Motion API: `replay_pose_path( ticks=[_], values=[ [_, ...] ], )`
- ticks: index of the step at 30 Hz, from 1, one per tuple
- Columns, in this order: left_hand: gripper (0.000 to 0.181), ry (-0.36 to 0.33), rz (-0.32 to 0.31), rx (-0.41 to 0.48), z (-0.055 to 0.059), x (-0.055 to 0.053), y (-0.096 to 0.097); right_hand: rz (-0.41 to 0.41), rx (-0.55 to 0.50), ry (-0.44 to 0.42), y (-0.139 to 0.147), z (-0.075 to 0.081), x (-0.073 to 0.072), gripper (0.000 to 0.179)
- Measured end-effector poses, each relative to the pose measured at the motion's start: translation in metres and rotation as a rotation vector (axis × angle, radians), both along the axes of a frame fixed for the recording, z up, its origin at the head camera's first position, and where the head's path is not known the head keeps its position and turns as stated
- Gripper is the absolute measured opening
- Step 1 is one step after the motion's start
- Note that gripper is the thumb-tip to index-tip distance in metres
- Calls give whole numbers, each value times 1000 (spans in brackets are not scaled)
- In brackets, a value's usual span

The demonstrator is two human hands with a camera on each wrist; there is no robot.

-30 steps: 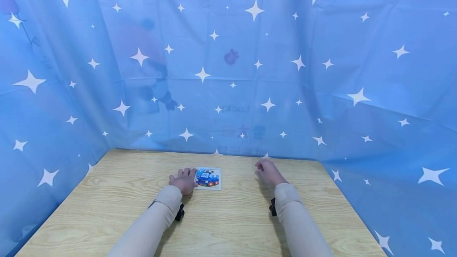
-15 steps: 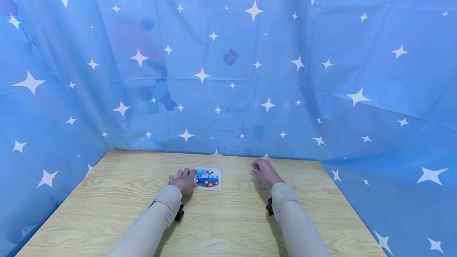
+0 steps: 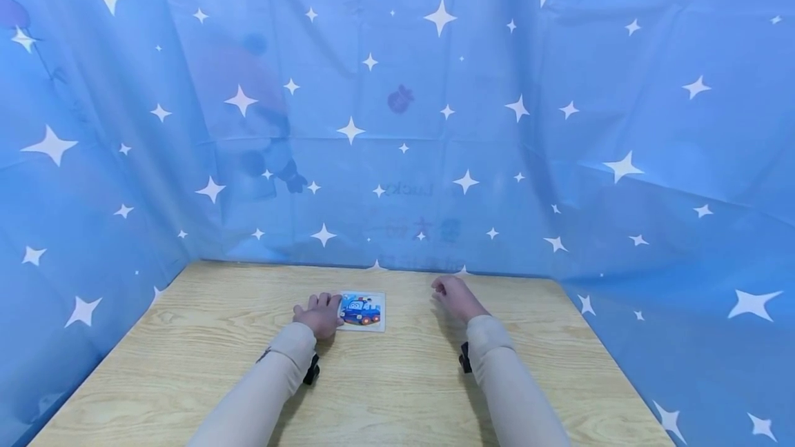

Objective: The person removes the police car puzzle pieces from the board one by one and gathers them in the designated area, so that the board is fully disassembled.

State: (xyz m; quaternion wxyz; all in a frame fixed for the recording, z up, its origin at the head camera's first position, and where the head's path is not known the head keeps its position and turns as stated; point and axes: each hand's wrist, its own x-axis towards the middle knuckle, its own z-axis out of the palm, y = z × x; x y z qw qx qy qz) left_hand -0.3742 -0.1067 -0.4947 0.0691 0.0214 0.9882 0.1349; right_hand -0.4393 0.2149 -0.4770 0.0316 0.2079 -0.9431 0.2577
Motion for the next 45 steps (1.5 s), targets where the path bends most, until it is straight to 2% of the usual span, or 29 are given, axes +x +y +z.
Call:
replay_pose_path(
  ticks=[4,9,16,23,31,45],
  values=[
    [56,10,-6,7,2,-2,-2,-7,-2,-7,-4,4,-1,22],
    [57,12,-12,3,3,-3,-3,23,-2,-1,-11,7,-2,22],
    [55,7,-2,4,-1,-5,-3,34,-5,1,-19,8,-1,21],
    [55,8,7,23,-1,-5,-5,1,-27,-29,-24,7,-3,21],
    [55,2,2,26,-1,-2,-4,1,-41,-49,-27,1,-3,21],
    [54,16,-5,22,1,2,-3,7,-50,-56,-38,1,-2,21]
  ],
)
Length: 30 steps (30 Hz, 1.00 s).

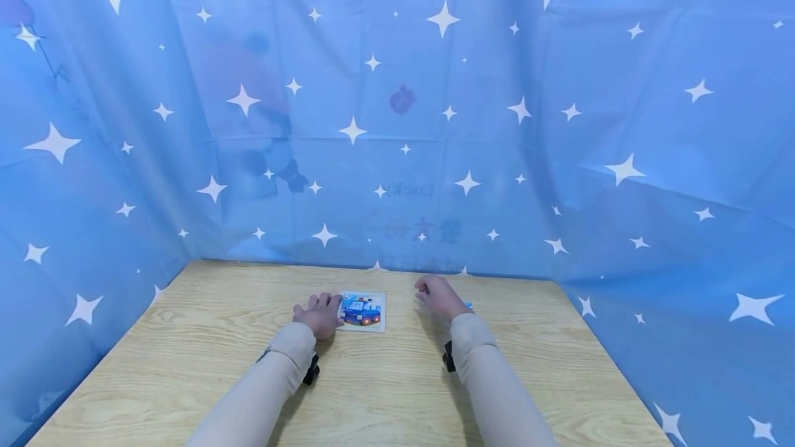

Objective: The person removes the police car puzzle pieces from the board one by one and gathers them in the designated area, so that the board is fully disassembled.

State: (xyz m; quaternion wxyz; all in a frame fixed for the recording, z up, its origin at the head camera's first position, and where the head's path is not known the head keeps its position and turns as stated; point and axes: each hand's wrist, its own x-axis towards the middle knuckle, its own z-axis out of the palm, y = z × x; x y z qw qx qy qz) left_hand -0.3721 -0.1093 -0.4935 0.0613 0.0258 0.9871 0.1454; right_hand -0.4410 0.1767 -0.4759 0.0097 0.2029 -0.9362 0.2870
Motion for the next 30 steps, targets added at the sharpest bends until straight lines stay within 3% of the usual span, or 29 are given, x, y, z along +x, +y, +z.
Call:
replay_pose_path(
  ticks=[12,30],
  values=[
    [58,-20,8,44,-4,-5,-2,-29,2,-28,-12,-1,2,20],
    [60,-23,8,43,-4,-6,-3,29,-4,-11,-31,-2,4,18]
  ],
)
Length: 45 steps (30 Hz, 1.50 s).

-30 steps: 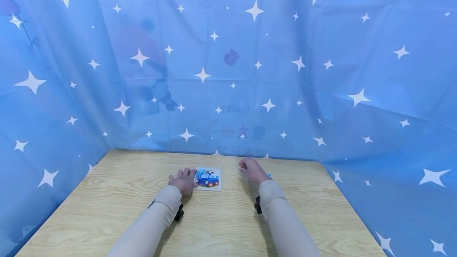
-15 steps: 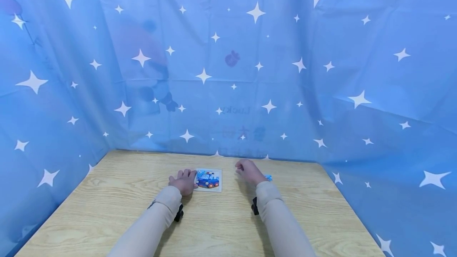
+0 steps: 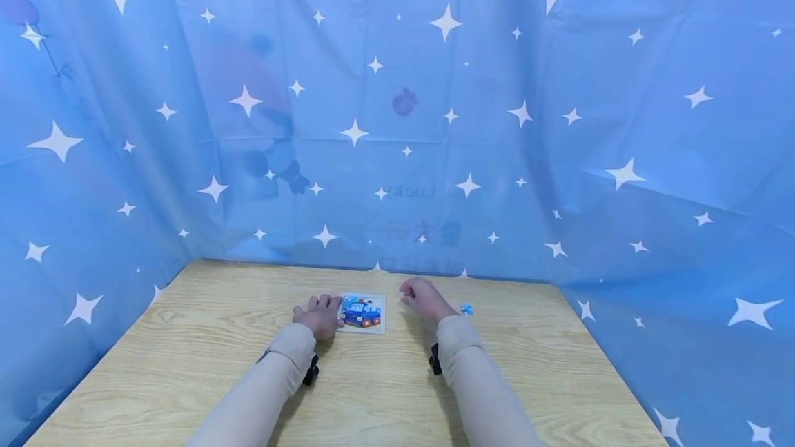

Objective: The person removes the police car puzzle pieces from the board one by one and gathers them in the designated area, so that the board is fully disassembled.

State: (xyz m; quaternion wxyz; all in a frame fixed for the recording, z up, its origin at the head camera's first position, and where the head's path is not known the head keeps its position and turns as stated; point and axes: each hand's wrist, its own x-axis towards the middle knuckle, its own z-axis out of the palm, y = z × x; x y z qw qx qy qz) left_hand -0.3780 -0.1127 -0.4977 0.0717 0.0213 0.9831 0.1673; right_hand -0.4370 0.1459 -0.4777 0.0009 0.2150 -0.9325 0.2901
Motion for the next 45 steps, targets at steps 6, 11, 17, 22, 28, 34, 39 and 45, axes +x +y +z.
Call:
replay_pose_path(
  ticks=[6,11,17,22,28,34,39,45],
  values=[
    [60,-5,8,-12,-5,-3,1,16,-4,-5,-6,-3,0,18],
    [60,-7,26,-20,-4,-1,3,51,15,-2,-11,-4,0,17],
    [59,5,21,-9,4,4,2,85,37,-18,-21,-2,2,16],
    [59,20,22,-14,2,5,1,115,66,-74,-31,-2,6,15],
    [59,32,17,-21,-3,2,1,136,98,-130,-39,-5,8,17],
    [59,33,9,-30,-4,3,2,129,137,-110,-44,-5,8,19],
    [59,26,3,-30,-3,2,2,120,156,-108,-48,-5,9,20],
    [56,37,-9,-15,4,5,0,97,143,-133,-51,-2,14,19]
  ],
)
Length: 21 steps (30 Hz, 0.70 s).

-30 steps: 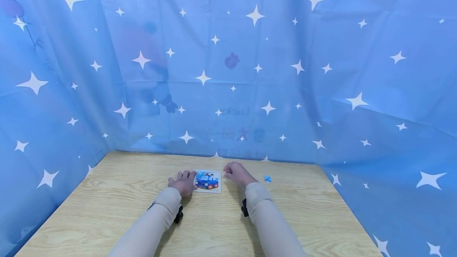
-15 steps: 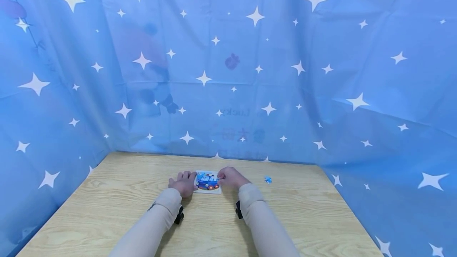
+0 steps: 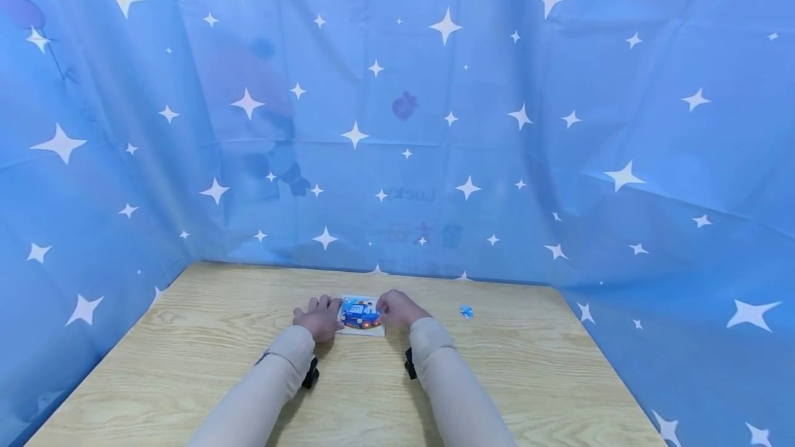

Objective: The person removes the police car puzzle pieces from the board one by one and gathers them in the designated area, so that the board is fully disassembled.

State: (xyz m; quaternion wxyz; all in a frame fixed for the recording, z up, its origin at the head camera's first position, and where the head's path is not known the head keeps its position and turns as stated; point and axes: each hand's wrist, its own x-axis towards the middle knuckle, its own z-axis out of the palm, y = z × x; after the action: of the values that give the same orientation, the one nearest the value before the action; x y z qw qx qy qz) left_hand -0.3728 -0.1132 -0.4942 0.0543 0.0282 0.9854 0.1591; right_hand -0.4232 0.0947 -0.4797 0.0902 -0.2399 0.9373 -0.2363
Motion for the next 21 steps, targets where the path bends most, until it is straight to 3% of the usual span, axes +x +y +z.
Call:
replay_pose_path(
  ticks=[8,13,17,21],
  values=[
    [59,48,-61,3,-7,-11,-8,-27,-58,-58,2,-4,2,16],
    [60,77,-116,71,-9,-19,-15,-44,-79,-71,4,-4,3,16],
    [59,103,-130,108,-6,-19,-16,-44,-69,-68,4,-2,1,16],
    [64,95,-146,78,-4,-18,-13,-28,-49,-59,4,-4,-2,15]
  ],
)
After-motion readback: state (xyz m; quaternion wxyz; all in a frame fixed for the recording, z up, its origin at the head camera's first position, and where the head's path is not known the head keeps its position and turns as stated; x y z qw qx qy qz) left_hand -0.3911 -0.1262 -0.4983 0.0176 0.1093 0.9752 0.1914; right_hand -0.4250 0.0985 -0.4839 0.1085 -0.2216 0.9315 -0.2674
